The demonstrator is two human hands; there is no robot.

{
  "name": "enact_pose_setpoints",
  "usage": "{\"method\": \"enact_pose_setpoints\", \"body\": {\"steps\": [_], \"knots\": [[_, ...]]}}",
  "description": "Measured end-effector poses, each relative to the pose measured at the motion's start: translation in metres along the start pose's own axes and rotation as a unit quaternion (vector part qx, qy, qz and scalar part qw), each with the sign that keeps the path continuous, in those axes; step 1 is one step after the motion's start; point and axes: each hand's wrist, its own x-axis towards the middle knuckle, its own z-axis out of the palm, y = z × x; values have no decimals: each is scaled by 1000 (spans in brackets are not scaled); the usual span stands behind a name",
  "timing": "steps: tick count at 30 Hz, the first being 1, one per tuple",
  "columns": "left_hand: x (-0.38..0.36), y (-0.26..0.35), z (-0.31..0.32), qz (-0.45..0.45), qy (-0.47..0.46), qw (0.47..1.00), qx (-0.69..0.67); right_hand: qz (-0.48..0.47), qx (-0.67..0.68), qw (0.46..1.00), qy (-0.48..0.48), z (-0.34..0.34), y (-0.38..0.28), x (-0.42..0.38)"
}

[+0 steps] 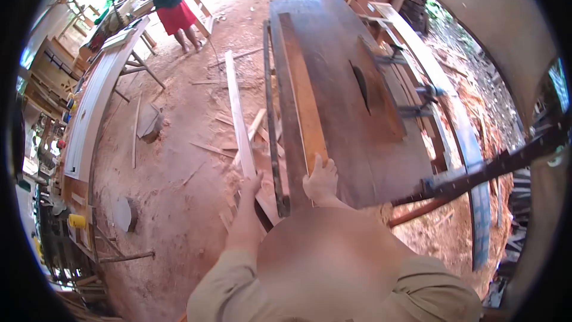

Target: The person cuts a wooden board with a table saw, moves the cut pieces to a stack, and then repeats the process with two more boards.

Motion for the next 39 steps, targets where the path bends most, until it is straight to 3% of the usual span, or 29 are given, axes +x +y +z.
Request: {"method": "enact_pose_setpoints", "body": {"steps": [1,4,6,7,8,10,11,12,14,15,16,17,18,19,21,23,25,27,28,29,30,32,33,35,36,37,38,39], "knots": [[27,-23,19,1,-54,998,-22,5,4,1000,-21,-10,8,-15],[-33,-6,-13,87,-38,990,-108,6,11,1000,-18,-20,52,-61],[-50,-24,-2,100,113,988,43,0,5,1000,-18,-31,82,-99],[-150,23,-45,114,104,986,-64,-11,-3,1000,-22,-42,96,-118],[-166,10,-29,122,98,986,-59,-1,0,1000,-17,-54,111,-137],[-206,-25,-6,159,176,971,6,4,91,993,-76,-87,133,-187],[-238,-31,7,225,203,950,-79,-14,96,993,-62,-94,152,-212],[-265,-29,14,243,189,949,-72,6,102,994,-50,-104,166,-237],[-315,-27,33,228,105,952,-176,29,139,983,-117,-127,192,-301],[-332,-17,39,193,-22,915,-355,36,129,985,-106,-134,204,-335],[-318,-23,53,193,-99,901,-375,75,135,984,-90,-143,217,-371],[-319,-15,53,99,-196,877,-429,88,106,983,-121,-153,229,-405],[-330,6,51,90,-216,889,-394,97,80,980,-155,-163,238,-438],[-331,17,52,34,-251,868,-426,129,71,974,-173,-173,246,-473],[-345,47,45,-32,-289,851,-436,167,57,976,-130,-180,266,-546],[-339,54,58,-27,-323,820,-472,202,40,974,-93,-180,288,-611],[-381,71,50,-21,-334,816,-472,235,51,968,-76,-171,309,-673],[-448,86,37,-96,-263,858,-430,259,58,964,-12,-147,331,-727],[-447,73,57,-90,-267,859,-427,263,61,963,-6,-142,337,-749],[-433,54,87,-31,-289,843,-452,293,47,955,9,-136,343,-766],[-427,46,107,29,-311,823,-474,325,34,945,24,-130,350,-777],[-470,56,119,25,-383,749,-540,367,-41,926,76,-115,371,-800],[-505,67,116,50,-437,718,-539,476,-65,877,3,-132,371,-788],[-562,98,130,116,-495,662,-551,577,-22,814,-70,-130,451,-766],[-585,113,144,156,-500,639,-563,426,74,889,148,-165,460,-738],[-612,125,153,190,-540,604,-555,442,193,859,174,-216,455,-692],[-638,136,165,224,-577,565,-545,401,194,857,257,-264,430,-643],[-659,146,189,184,-598,551,-553,356,201,864,294,-299,427,-604]]}}
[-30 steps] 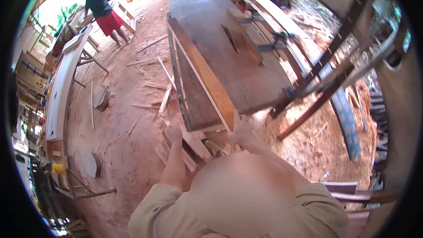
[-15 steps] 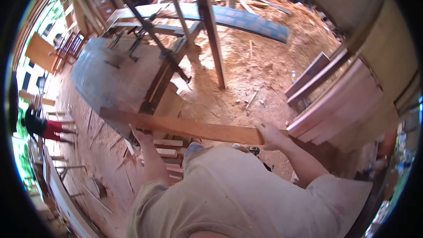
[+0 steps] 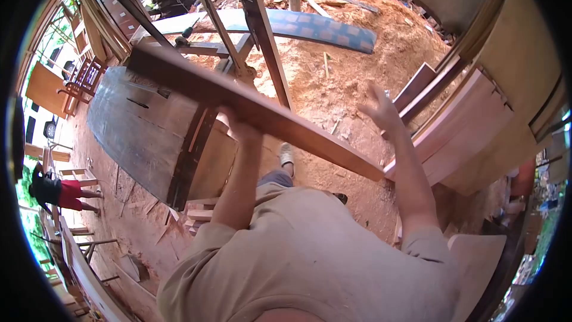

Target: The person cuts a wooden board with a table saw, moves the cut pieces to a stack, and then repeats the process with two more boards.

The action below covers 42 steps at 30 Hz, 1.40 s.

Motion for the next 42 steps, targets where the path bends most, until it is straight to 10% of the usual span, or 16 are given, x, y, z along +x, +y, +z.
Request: {"method": "enact_pose_setpoints", "body": {"steps": [4,7,15,23,27,30,31,32,35,39,42], "knots": [[44,-109,19,-78,-75,992,70,-257,194,946,41,6,-158,98],[41,-116,100,-46,-166,972,159,-186,245,945,111,-1,-232,132],[165,-151,66,-171,-327,915,165,-236,415,863,166,53,-191,224],[275,-151,1,-233,-323,843,362,-172,337,915,140,134,-161,294],[309,-104,47,-20,-241,912,331,-157,320,931,77,199,-107,322],[329,-85,97,286,-350,716,533,-112,440,891,15,221,-111,332],[326,-80,109,307,-396,620,604,-160,129,972,114,227,-99,347],[324,-88,113,287,-383,533,698,-87,117,989,31,240,-78,367],[373,-121,113,273,-355,535,717,85,-41,984,-152,208,-78,340],[449,-169,126,129,-416,526,730,128,1,982,-137,184,5,234],[477,-184,146,182,-388,457,779,262,-40,956,-124,147,105,112]]}}
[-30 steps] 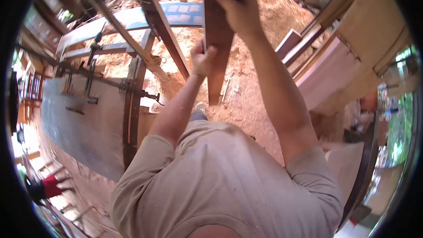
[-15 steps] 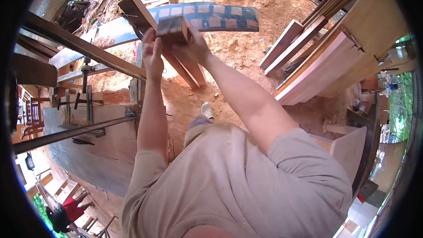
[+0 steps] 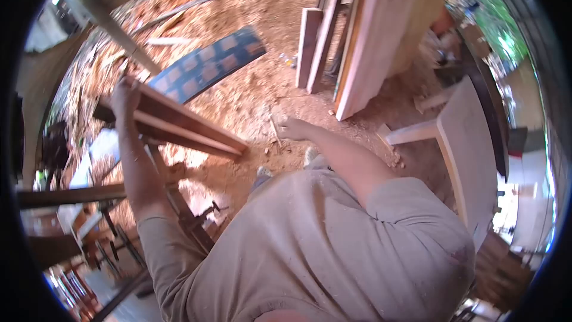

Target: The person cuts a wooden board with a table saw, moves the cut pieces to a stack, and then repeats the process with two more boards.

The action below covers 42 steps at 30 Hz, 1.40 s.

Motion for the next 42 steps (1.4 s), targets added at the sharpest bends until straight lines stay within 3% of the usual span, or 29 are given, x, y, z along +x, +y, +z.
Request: {"method": "enact_pose_setpoints", "body": {"steps": [1,2,4,5,6,7,9,10,11,12,14,15,16,17,19,21,23,24,25,26,27,28,30,33,37,38,40,41,42], "knots": [[11,-6,4,-2,-19,999,39,88,-11,991,100,8,57,-33],[17,-6,-3,-26,-72,997,22,204,114,964,128,-10,67,-91],[10,-16,23,-72,45,995,-50,406,112,861,284,10,166,-155],[-7,-15,34,111,281,951,-60,411,159,801,406,29,205,-190],[-36,20,30,86,343,930,-97,433,150,824,334,38,262,-226],[-65,35,47,82,313,934,-155,451,139,843,258,39,301,-251],[-149,49,125,-107,84,897,-420,476,158,818,282,30,306,-280],[-206,31,209,-173,11,883,-435,490,170,802,296,20,303,-293],[-290,-7,281,-85,-320,939,-98,452,137,789,392,7,293,-285],[-363,-31,336,203,-518,813,172,406,103,768,484,-19,280,-268],[-453,-3,299,111,-499,848,-139,370,96,876,295,-80,351,-225],[-546,-8,301,-223,-543,800,-127,343,106,881,310,-127,324,-207],[-576,21,279,-434,-475,753,-137,311,113,887,322,-184,287,-186],[-594,46,261,-526,-411,729,-152,249,53,887,384,-211,352,-142],[-609,82,239,-617,-276,715,-178,181,126,872,436,-301,399,-77],[-607,107,226,-641,-147,730,-187,230,165,873,397,-402,313,-73],[-594,131,213,-630,-63,756,-165,207,72,870,442,-471,309,-38],[-577,150,208,-615,-64,776,-128,79,57,853,513,-496,299,-29],[-552,165,199,-594,-67,797,-91,153,-14,881,448,-539,317,1],[-540,175,191,-594,-62,798,-82,63,-50,867,491,-553,311,7],[-524,188,192,-603,-119,765,-190,-25,-89,840,535,-570,300,12],[-507,199,190,-603,-177,721,-293,-23,-84,839,537,-580,304,24],[-465,255,167,-570,-195,741,-295,47,-266,792,547,-591,316,52],[-440,283,173,-500,-241,788,-265,119,-239,839,474,-566,314,47],[-423,310,180,-403,-320,828,-222,20,-270,792,546,-546,315,32],[-412,328,185,-404,-325,825,-226,-29,-322,714,621,-533,311,19],[-397,361,206,-388,-293,819,-306,-88,-271,757,588,-515,296,-19],[-390,379,217,-386,-296,795,-362,-153,-250,738,608,-502,285,-41],[-389,389,235,-315,-309,819,-368,-207,-280,719,602,-494,283,-62]]}}
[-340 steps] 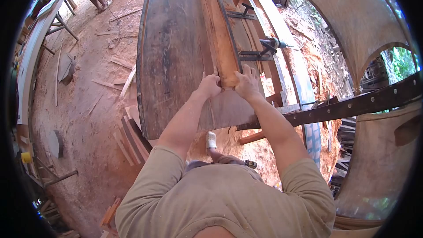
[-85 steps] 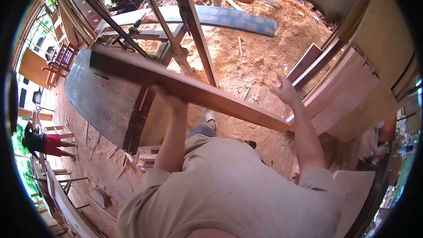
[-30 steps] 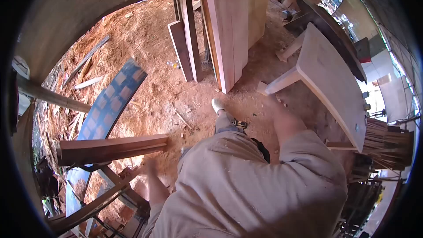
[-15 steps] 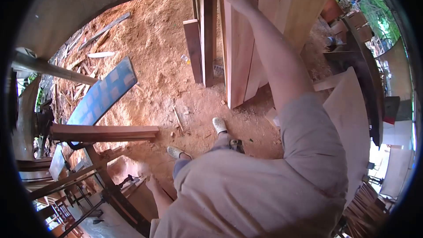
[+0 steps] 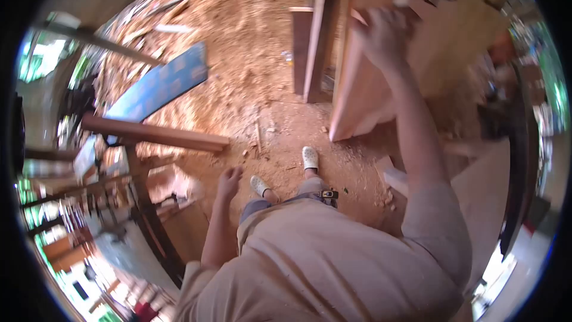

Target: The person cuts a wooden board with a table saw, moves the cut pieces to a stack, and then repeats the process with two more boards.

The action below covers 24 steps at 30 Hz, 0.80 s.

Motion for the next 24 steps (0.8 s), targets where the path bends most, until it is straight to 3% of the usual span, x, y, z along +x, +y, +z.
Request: {"method": "enact_pose_setpoints", "body": {"steps": [1,2,3,4,5,7,9,10,12,14,15,16,17,18,19,20,21,22,24], "knots": [[-19,72,11,-4,-42,998,39,81,66,991,-81,-22,2,-8],[-8,67,24,12,-90,994,58,167,217,961,35,-43,-7,-27],[-22,117,30,11,-96,992,86,185,43,970,155,-60,-1,-50],[-20,126,41,45,-101,992,54,272,32,948,163,-67,8,-64],[-19,146,49,58,-145,988,14,361,381,842,127,-52,40,-96],[-19,185,70,157,-165,973,21,404,373,831,83,1,94,-175],[-19,226,91,186,-175,966,-30,418,643,641,-1,-7,94,-173],[-17,246,98,206,-173,960,-81,410,653,637,-15,-8,86,-170],[-6,265,111,230,-157,951,-136,375,607,699,-41,-15,49,-161],[3,269,121,338,-122,895,-263,311,680,661,-65,1,19,-188],[5,267,124,332,-108,894,-280,398,636,652,-114,50,44,-249],[8,255,119,266,-156,897,-317,479,590,629,-165,99,69,-309],[10,238,113,201,-204,891,-353,430,601,653,-164,91,29,-286],[12,220,111,208,-192,889,-361,379,611,676,-160,71,-34,-251],[13,200,107,213,-123,866,-435,367,616,677,-165,56,-77,-224],[6,186,101,214,-55,833,-507,294,649,681,-167,39,-113,-203],[-3,178,85,239,-15,855,-461,213,681,680,-168,36,-135,-185],[-26,184,68,251,-25,830,-498,198,683,681,-175,36,-144,-177],[-67,191,47,255,-31,795,-549,311,676,646,-171,23,-150,-176]]}}
